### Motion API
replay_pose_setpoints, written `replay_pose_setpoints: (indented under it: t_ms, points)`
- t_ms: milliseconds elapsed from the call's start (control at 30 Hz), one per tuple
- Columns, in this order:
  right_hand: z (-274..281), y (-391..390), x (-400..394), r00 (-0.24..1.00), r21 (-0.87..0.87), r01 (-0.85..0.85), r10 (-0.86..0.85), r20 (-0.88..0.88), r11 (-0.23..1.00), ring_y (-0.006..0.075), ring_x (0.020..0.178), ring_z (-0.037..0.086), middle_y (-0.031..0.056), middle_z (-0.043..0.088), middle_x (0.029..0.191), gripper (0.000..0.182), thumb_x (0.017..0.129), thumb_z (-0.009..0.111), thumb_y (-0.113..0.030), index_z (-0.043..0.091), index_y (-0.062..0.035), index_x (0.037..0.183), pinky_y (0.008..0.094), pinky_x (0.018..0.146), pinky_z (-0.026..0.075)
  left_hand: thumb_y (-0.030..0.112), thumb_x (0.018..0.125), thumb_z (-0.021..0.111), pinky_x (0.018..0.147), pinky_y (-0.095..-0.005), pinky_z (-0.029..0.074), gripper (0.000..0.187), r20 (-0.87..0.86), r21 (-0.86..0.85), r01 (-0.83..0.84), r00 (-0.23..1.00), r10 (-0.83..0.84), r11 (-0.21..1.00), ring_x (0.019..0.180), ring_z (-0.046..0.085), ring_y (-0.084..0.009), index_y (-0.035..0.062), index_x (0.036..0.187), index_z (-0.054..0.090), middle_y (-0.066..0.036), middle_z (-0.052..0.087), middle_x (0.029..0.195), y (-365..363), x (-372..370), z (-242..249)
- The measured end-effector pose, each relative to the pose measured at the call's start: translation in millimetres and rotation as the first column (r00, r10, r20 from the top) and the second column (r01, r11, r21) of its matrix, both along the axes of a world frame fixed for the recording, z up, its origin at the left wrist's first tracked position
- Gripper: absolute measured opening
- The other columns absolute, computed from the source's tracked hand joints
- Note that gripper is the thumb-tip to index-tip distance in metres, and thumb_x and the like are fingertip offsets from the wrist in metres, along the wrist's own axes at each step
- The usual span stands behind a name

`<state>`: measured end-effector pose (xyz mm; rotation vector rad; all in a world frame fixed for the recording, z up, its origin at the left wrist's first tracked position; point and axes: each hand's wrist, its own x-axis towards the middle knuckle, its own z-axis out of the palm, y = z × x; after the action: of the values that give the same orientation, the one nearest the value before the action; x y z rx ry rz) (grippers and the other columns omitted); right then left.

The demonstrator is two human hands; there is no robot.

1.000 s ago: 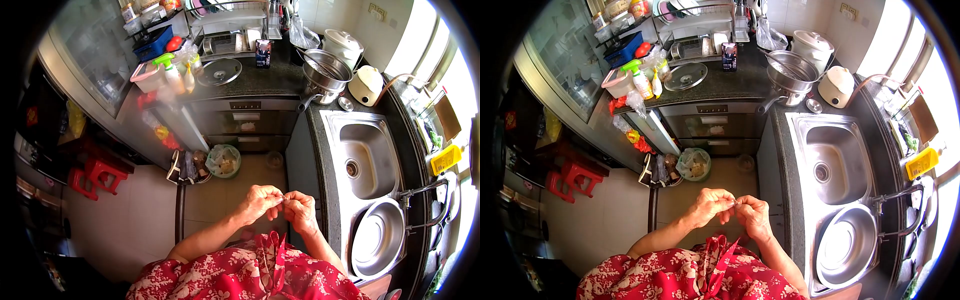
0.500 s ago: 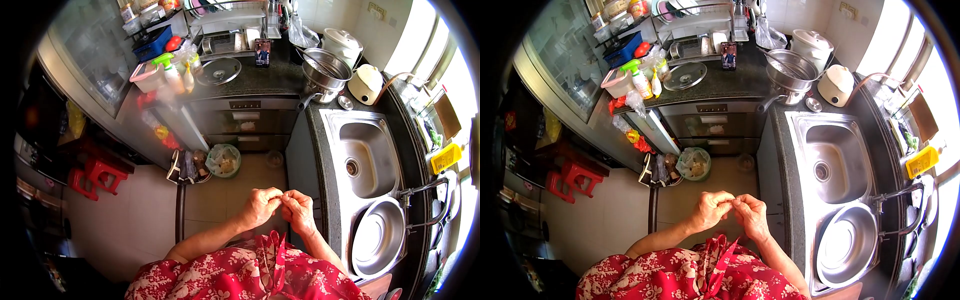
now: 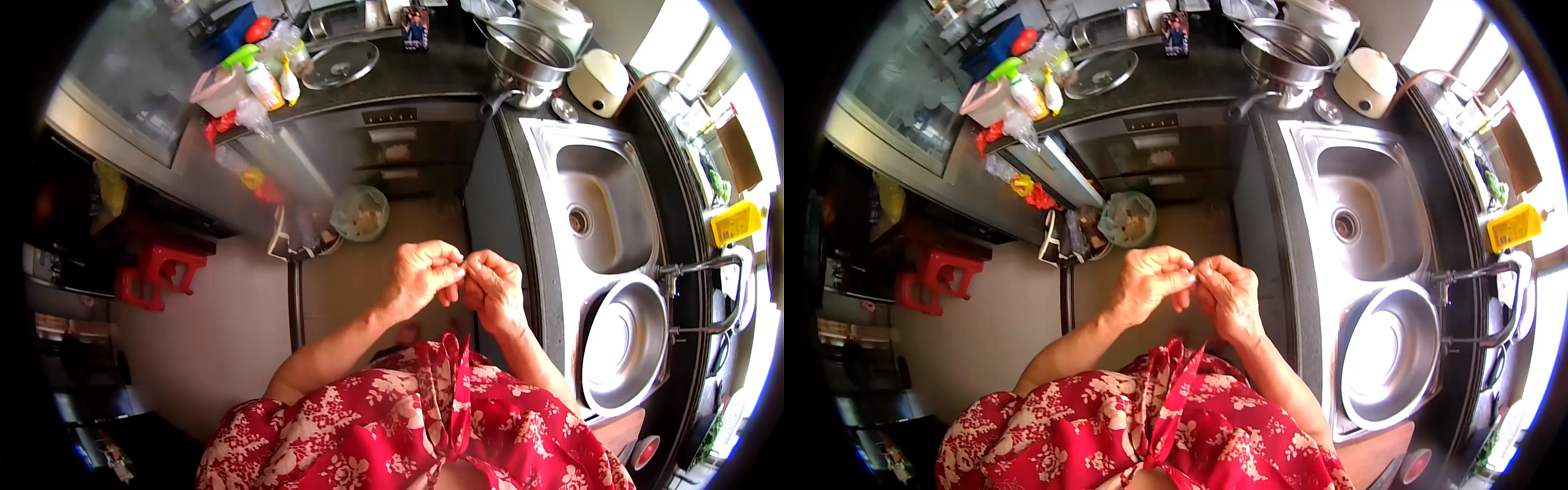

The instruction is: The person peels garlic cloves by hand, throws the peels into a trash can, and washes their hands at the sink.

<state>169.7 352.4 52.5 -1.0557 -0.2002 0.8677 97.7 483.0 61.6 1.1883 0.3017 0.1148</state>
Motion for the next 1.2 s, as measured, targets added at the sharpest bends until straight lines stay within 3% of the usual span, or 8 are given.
replay_pose_setpoints:
  t_ms: [233, 367, 633, 800, 1000, 1033, 1067, 1200]
  points:
    - [-1, -2, 1, 0.999, 0.042, -0.033, 0.032, 0.009, 0.999, 0.0032, 0.042, 0.031, -0.0026, 0.042, 0.051, 0.017, 0.087, 0.051, -0.014, 0.054, -0.0006, 0.078, 0.0186, 0.038, 0.023, 0.003, 0.081, 0.055, 0.045, -0.023, 0.046, 0.009, -0.013, -0.007, 0.013, 1.0, -0.013, 1.0, 0.051, 0.056, -0.0136, -0.0042, 0.087, 0.056, -0.011, 0.059, 0.069, 0, -2, 3]
    - [-1, -6, 2, 0.985, -0.043, -0.026, 0.033, 0.169, 0.999, 0.0031, 0.045, 0.036, -0.0023, 0.045, 0.053, 0.015, 0.086, 0.05, -0.012, 0.054, -0.0001, 0.077, 0.0182, 0.04, 0.027, 0.004, 0.082, 0.055, 0.045, -0.0222, 0.046, 0.01, 0.011, 0.111, 0.008, 1.0, -0.009, 0.994, 0.052, 0.056, -0.0121, -0.0042, 0.087, 0.057, -0.009, 0.059, 0.067, -3, -3, 4]
    - [4, -8, 2, 0.967, -0.12, -0.012, 0.042, 0.25, 0.993, 0.0029, 0.046, 0.037, -0.0016, 0.047, 0.054, 0.013, 0.082, 0.049, -0.01, 0.055, 0.0005, 0.074, 0.0187, 0.042, 0.029, 0.004, 0.084, 0.053, 0.046, -0.0212, 0.046, 0.01, 0.007, 0.323, -0.023, 1.0, 0.022, 0.946, 0.052, 0.055, -0.01, -0.0047, 0.087, 0.057, -0.007, 0.059, 0.066, -11, -7, 8]
    - [2, -9, 2, 0.979, -0.12, -0.026, 0.049, 0.198, 0.992, 0.003, 0.047, 0.037, -0.0014, 0.047, 0.054, 0.012, 0.08, 0.049, -0.009, 0.054, 0.001, 0.075, 0.0192, 0.042, 0.029, 0.006, 0.084, 0.053, 0.045, -0.0213, 0.046, 0.011, -0.009, 0.181, -0.002, 1.0, 0.004, 0.984, 0.052, 0.055, -0.011, -0.0044, 0.087, 0.056, -0.008, 0.059, 0.066, -11, -7, 6]
    - [2, -10, 1, 0.95, -0.141, -0.029, 0.071, 0.305, 0.99, 0.0033, 0.047, 0.038, -0.0002, 0.048, 0.055, 0.011, 0.081, 0.049, -0.008, 0.055, 0.0006, 0.077, 0.0185, 0.042, 0.028, 0.009, 0.085, 0.051, 0.044, -0.023, 0.046, 0.013, -0.026, 0.039, 0.058, 0.998, -0.057, 0.998, 0.051, 0.056, -0.0136, -0.0031, 0.087, 0.055, -0.01, 0.058, 0.067, -6, -6, 3]
    - [4, -10, 2, 0.984, -0.086, -0.048, 0.062, 0.169, 0.995, 0.004, 0.045, 0.037, 0.001, 0.048, 0.054, 0.01, 0.08, 0.048, -0.007, 0.054, 0.0006, 0.077, 0.0189, 0.041, 0.028, 0.009, 0.085, 0.051, 0.044, -0.023, 0.046, 0.013, -0.026, 0.039, 0.059, 0.998, -0.058, 0.997, 0.051, 0.056, -0.0136, -0.0031, 0.087, 0.055, -0.01, 0.058, 0.067, -6, -7, 2]
    - [5, -10, 3, 0.998, -0.028, -0.059, 0.06, 0.028, 0.998, 0.0047, 0.043, 0.036, 0.0022, 0.049, 0.054, 0.009, 0.08, 0.048, -0.005, 0.054, 0.0005, 0.077, 0.0192, 0.04, 0.027, 0.01, 0.086, 0.05, 0.045, -0.0243, 0.046, 0.014, -0.039, -0.108, 0.055, 0.997, -0.06, 0.993, 0.051, 0.056, -0.0148, -0.0029, 0.088, 0.055, -0.011, 0.058, 0.069, -6, -7, 1]
    - [-4, -11, 6, 0.974, 0.107, -0.019, 0.042, -0.22, 0.994, 0.0067, 0.034, 0.028, 0.0061, 0.048, 0.052, 0.008, 0.079, 0.045, -0.001, 0.053, -0.0002, 0.078, 0.0212, 0.032, 0.022, 0.01, 0.087, 0.046, 0.047, -0.028, 0.047, 0.015, -0.027, -0.419, 0.086, 0.994, -0.107, 0.904, 0.053, 0.056, -0.0181, -0.0021, 0.091, 0.054, -0.014, 0.059, 0.074, -2, -6, -1]
